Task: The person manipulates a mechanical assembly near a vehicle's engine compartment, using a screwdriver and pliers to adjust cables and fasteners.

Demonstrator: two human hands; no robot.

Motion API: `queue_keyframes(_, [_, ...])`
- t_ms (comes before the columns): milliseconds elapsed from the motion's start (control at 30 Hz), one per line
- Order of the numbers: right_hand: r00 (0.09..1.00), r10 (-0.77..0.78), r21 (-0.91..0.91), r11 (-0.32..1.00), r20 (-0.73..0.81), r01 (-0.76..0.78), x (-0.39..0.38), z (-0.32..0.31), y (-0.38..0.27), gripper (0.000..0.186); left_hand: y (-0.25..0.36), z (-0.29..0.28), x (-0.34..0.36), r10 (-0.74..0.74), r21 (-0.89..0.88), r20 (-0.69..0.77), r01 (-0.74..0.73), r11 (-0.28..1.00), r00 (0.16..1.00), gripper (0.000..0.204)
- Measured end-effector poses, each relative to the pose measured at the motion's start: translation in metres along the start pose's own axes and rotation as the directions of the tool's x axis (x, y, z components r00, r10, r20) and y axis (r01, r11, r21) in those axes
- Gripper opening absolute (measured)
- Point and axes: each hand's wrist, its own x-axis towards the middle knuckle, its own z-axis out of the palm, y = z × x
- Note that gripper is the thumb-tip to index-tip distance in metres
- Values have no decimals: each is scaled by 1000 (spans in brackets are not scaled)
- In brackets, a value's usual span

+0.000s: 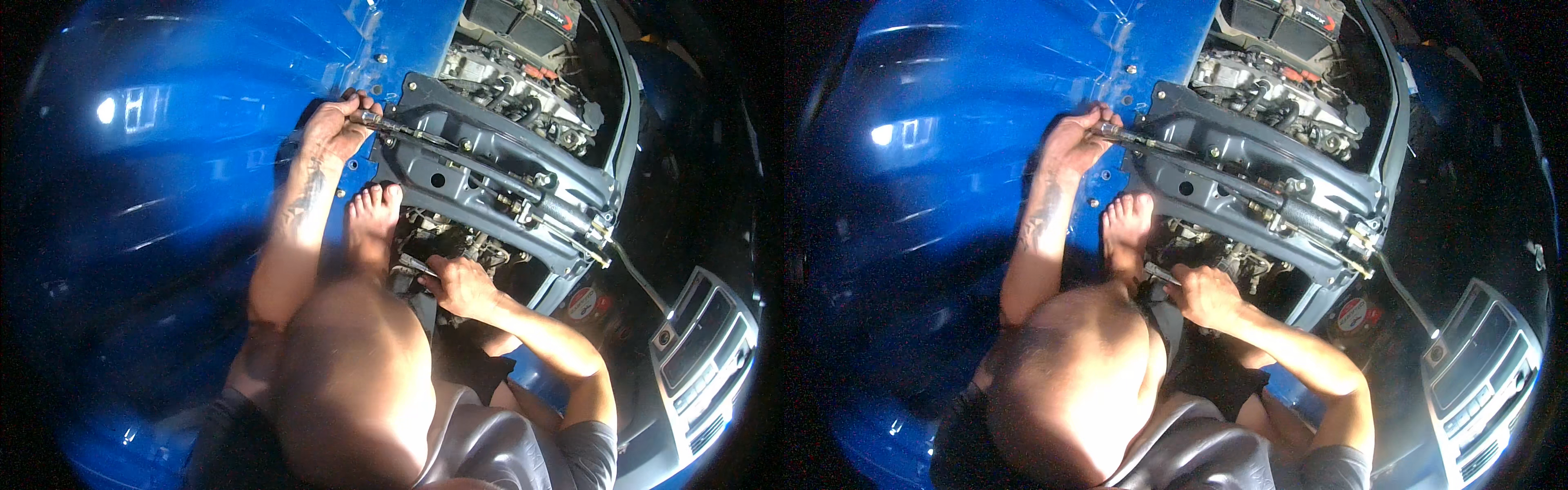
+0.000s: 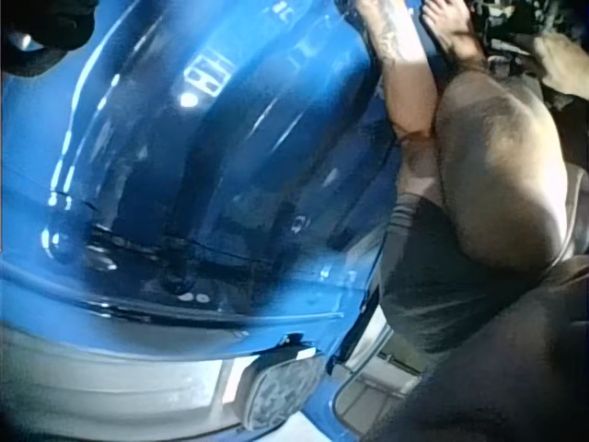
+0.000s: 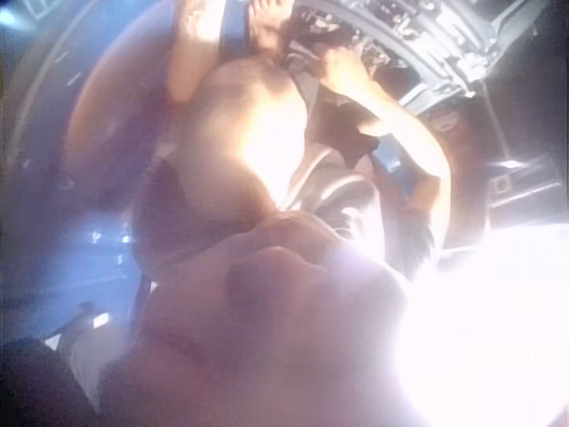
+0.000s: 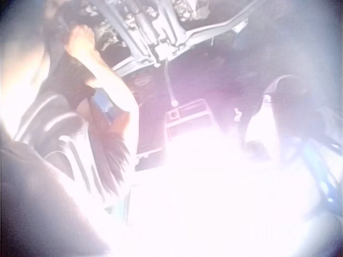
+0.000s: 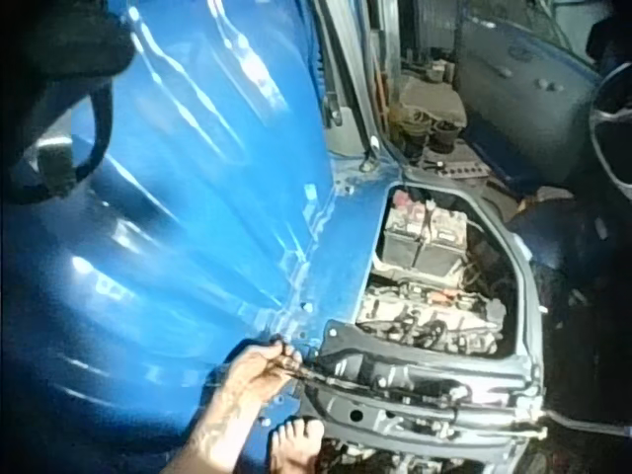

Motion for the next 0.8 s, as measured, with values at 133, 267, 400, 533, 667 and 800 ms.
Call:
queue_keyframes(133, [999, -40, 29, 999, -4, 40, 0, -1, -1, 27, 1, -4, 6, -136, -239, 249, 197, 951, 959, 33])
queue_keyframes(267, [1000, -7, 61, 998, 8, 6, -2, -3, -1, 27, -3, 7, 17, -79, -225, 197, 123, 967, 977, 47])
queue_keyframes(400, [1000, -3, 80, 997, 6, 3, -4, -3, -5, 27, -8, -12, 29, 52, -389, 787, 430, 815, 615, 45])
queue_keyframes(533, [999, 26, 76, 997, 28, -28, -2, -3, -1, 27, -19, -7, 23, 79, -415, 742, 365, 833, 666, 21])
queue_keyframes(667, [1000, -5, 59, 998, 7, 4, 0, -2, 0, 28, -20, 9, -15, 76, -255, 60, -58, 965, 995, 10])
queue_keyframes(800, [999, -33, 55, 998, 4, 32, 1, -2, -2, 26, 9, 4, -10, -42, -74, 55, 46, 996, 998, 16])
